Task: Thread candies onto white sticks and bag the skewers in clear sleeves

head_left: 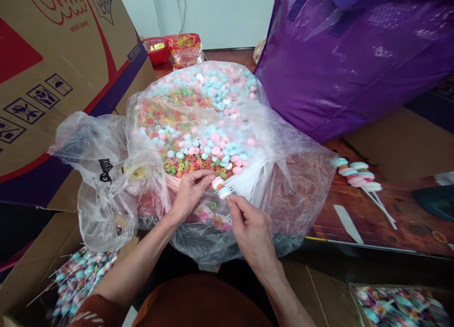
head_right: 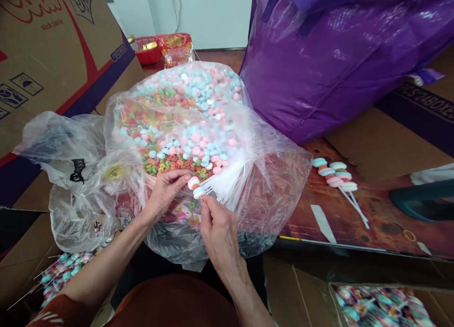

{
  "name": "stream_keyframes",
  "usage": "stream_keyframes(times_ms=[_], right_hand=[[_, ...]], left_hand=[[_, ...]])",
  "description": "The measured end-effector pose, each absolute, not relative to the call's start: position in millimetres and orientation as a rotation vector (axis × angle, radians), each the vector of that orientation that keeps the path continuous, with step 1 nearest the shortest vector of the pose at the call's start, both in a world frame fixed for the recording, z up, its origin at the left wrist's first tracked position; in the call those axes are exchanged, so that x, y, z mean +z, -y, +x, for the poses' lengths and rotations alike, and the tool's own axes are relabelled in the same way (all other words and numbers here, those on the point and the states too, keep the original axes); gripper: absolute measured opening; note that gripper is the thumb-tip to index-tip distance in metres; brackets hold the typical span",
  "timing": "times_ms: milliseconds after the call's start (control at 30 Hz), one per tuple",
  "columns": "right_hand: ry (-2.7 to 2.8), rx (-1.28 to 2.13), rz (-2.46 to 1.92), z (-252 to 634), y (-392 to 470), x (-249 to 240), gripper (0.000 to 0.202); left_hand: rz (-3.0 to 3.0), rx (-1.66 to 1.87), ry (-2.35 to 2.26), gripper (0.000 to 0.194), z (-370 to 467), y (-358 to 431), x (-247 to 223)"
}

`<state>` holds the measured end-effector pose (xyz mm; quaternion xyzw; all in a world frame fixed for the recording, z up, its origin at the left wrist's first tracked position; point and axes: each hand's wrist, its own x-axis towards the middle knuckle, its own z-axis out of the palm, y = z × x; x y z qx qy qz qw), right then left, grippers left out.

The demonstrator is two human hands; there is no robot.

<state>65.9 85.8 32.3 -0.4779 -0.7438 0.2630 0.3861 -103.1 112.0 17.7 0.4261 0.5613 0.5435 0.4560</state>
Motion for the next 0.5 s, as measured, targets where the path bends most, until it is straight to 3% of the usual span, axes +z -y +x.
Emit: stream_keyframes(times_ms=[200, 500], right_hand=[[1.793, 0.723, -1.255, 51.2, -83.2, 14.4, 0.026], [1.717, 0.827, -1.272, 46.4, -92.3, 5.5, 0.028]], left_hand=[[1.434, 1.353, -1.607, 0.026, -96.4, -99.7, 15.2], [1.564, 1.184, -1.512, 0.031, -104.5, -100.2, 18.3]])
